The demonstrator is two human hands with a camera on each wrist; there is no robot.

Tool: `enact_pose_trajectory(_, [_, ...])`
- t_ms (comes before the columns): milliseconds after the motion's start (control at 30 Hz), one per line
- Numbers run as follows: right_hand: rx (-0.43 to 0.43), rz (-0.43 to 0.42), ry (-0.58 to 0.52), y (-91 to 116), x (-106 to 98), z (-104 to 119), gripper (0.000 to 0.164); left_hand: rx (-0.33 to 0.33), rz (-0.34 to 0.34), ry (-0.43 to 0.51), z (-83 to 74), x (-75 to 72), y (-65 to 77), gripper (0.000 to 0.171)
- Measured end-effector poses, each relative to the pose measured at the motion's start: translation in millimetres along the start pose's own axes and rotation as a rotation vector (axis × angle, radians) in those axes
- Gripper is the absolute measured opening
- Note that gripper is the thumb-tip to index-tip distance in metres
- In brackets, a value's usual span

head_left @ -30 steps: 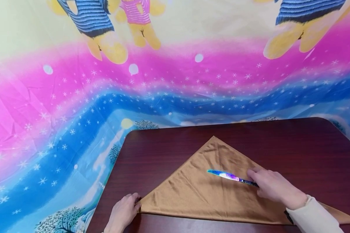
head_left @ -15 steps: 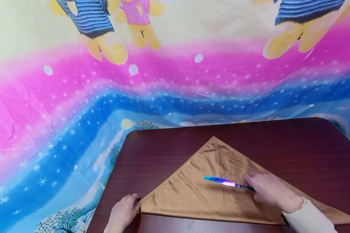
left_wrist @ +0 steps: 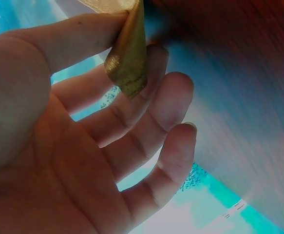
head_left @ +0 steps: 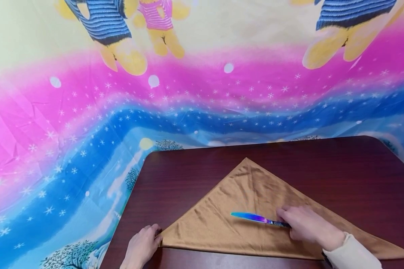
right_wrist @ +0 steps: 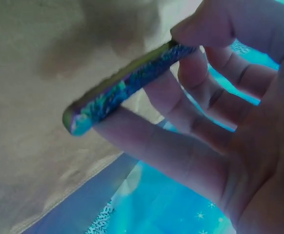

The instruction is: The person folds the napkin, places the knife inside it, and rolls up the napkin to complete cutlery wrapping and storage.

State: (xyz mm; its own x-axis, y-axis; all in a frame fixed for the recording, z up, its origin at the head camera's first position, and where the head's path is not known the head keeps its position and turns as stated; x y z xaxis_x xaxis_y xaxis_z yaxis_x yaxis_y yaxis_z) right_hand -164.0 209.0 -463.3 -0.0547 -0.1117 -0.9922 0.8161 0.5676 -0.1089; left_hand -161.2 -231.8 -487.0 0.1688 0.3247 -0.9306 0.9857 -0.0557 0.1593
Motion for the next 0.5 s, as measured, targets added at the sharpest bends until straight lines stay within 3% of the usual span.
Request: enact_pose_trajectory(500, [-0.072,-0.009,-0.031,4,11,12,0.042,-0.003,-0.01,-0.006,-0.6,-0.1,0.3,0.011])
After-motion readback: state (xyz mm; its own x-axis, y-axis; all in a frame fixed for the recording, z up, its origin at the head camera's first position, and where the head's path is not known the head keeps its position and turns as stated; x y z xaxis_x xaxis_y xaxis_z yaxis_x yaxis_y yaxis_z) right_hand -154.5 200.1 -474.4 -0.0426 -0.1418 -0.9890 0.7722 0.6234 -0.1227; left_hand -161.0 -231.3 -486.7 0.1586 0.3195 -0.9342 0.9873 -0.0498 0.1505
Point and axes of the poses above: each hand's wrist, its own y-axis away from the middle knuckle, its own x-axis out of the palm, z = x × y, the point moved 5 cm from there along -y, towards the middle knuckle, and after that the axes turned 7 degrees about y, right-handed, at the moved point
